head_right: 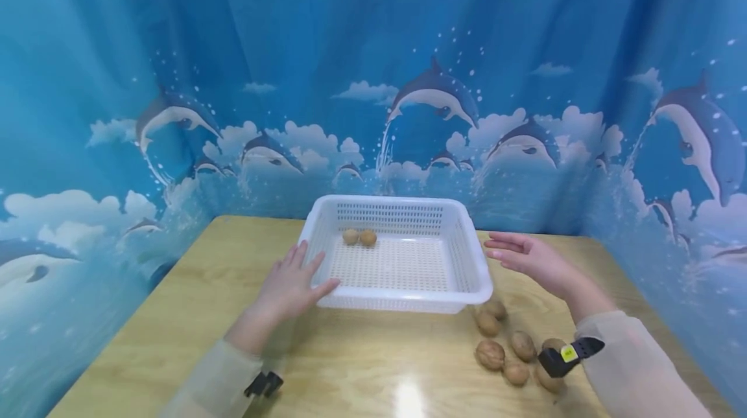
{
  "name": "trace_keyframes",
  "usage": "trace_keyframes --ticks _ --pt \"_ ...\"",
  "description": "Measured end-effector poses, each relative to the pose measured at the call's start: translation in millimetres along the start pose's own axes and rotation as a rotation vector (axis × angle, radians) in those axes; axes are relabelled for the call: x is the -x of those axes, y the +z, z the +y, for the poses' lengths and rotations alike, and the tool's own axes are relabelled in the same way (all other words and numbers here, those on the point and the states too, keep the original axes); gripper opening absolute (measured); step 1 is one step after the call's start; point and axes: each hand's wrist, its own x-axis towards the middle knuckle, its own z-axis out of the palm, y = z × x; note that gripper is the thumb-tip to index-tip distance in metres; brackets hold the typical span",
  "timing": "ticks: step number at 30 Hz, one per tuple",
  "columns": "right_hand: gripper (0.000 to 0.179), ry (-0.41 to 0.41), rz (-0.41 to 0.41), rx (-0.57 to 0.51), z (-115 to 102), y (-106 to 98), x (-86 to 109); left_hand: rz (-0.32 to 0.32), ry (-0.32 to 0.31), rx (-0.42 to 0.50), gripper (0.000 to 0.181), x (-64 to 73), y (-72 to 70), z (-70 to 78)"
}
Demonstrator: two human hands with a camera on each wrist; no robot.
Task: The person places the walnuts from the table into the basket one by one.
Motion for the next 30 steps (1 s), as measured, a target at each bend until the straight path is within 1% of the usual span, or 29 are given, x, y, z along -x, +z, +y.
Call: trace_keyframes --ticks 3,5,7,9,12,16,22,25,27,30 --pt "0.059 -0.020 0.019 -0.030 10 -2 9.2 -0.011 -0.009 0.010 0.080 0.9 -0.3 -1.5" --pt "0.058 -0.036 0.032 -0.064 15 -3 13.5 0.001 -0.002 0.023 0.080 0.9 -0.9 -2.1" --pt "0.058 -0.038 0.031 -0.108 21 -3 15.1 0.007 -0.003 0.019 0.080 1.1 -1.4 -3.3" --pt "0.058 -0.034 0.009 -0.139 27 0 15.7 0.007 -0.009 0.014 0.079 2.4 -2.5 -4.6" --pt "0.059 -0.015 -0.014 -0.142 35 2 17.2 0.004 -0.015 -0.003 0.078 5.0 -3.4 -5.9" --pt "0.057 -0.022 -0.003 -0.139 42 0 22.2 0.028 0.004 0.008 0.078 6.6 -2.0 -4.8" --pt "0.057 -0.021 -0.032 -0.146 45 -4 27.7 0.006 -0.003 0.002 0.079 6.1 3.4 -2.0" --pt "0.059 0.002 -0.031 -0.135 46 -7 30.1 0.022 0.006 0.014 0.079 3.6 1.1 0.3" --pt "0.059 0.031 -0.051 -0.132 49 -8 33.4 0.029 0.007 0.022 0.079 2.3 -0.8 0.9" --pt "0.057 0.077 -0.098 -0.140 56 -11 42.6 0.007 0.000 0.025 0.079 2.4 -0.8 0.4"
